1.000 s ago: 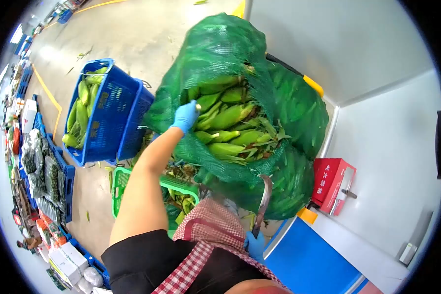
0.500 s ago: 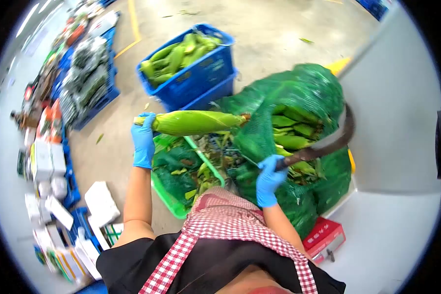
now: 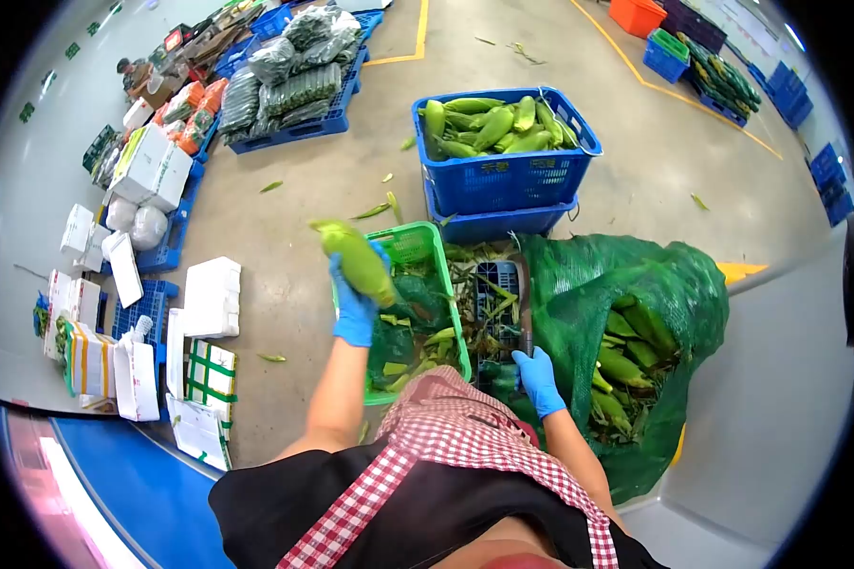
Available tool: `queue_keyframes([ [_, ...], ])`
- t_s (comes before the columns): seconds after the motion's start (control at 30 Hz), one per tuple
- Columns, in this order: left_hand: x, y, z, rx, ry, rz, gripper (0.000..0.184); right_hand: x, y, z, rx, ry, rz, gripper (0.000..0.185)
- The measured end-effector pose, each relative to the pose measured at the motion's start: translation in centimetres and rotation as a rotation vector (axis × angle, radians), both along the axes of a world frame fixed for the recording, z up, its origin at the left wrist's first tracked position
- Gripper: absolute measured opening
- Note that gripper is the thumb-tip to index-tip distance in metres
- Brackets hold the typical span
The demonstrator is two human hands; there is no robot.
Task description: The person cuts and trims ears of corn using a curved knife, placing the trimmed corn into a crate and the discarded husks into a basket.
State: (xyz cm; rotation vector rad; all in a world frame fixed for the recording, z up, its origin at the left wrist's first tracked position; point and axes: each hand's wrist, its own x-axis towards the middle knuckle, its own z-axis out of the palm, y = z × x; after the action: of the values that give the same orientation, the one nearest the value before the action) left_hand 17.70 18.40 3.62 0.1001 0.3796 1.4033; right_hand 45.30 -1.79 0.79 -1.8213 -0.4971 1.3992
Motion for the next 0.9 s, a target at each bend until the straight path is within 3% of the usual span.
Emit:
queue_keyframes([
  [0.1, -0.8, 0.1, -2.1, -0.182, 0.328, -0.373, 0.055, -2.0, 1.8, 3.3, 0.198, -0.088, -0.030, 0.015],
  [0.17, -2.3, 0.4, -1.6, -0.071, 0.981, -0.654, 0.054, -3.2, 4.4, 6.6, 0.453, -0.250, -0.076, 0.014],
  [0.2, -2.3, -0.2, 0.1, -0.074, 1.130, -0.769, 0.051, -4.1, 5.5, 9.8, 0.652, -0.167, -0.199, 0.012],
  [0.27, -2.7, -0.7, -0.3, -0.091, 1.254, -0.895, 0.048, -6.0, 8.1, 12.1, 1.047, -0.074, -0.384, 0.009],
  [0.3, -2.9, -0.9, -0.3, -0.099, 1.317, -0.956, 0.046, -6.8, 9.1, 11.6, 1.073, -0.052, -0.430, 0.008],
  [0.33, -2.9, -1.2, 0.6, -0.079, 1.380, -0.964, 0.043, -7.3, 9.4, 7.9, 0.998, -0.449, -0.285, 0.010],
  [0.37, -3.4, -1.0, 0.4, -0.114, 1.371, -1.006, 0.043, -7.8, 9.7, 2.7, 0.901, -0.835, -0.128, 0.016],
  [0.43, -4.7, -0.7, -0.6, -0.182, 1.337, -1.077, 0.044, -8.2, 7.6, -4.9, 0.052, -0.747, 0.668, 0.031],
  [0.5, -6.1, -0.3, -0.7, -0.216, 1.367, -1.086, 0.047, -7.1, 3.0, -9.6, -0.091, -0.587, 0.905, 0.041],
  [0.57, -6.9, 0.0, -2.5, -0.289, 1.288, -1.045, 0.050, -5.7, 1.4, -9.2, -0.116, -0.437, 0.697, 0.034],
  [0.63, -5.5, 1.3, -2.9, -0.349, 0.984, -0.993, 0.053, -4.0, 1.7, -5.8, -0.243, -0.249, 0.464, 0.028],
  [0.77, 3.0, 8.7, -2.4, -0.191, 0.569, -0.704, 0.049, -0.5, 0.6, -7.1, -0.259, -0.204, 0.326, 0.025],
  [0.83, 8.1, 14.2, -1.7, -0.181, 0.219, -0.549, 0.052, -0.2, -0.8, -7.0, -0.235, -0.181, 0.275, 0.025],
  [0.9, 12.4, 17.5, -0.3, -0.123, 0.221, -0.626, 0.056, 0.1, -2.5, -6.9, -0.282, -0.094, 0.162, 0.027],
])
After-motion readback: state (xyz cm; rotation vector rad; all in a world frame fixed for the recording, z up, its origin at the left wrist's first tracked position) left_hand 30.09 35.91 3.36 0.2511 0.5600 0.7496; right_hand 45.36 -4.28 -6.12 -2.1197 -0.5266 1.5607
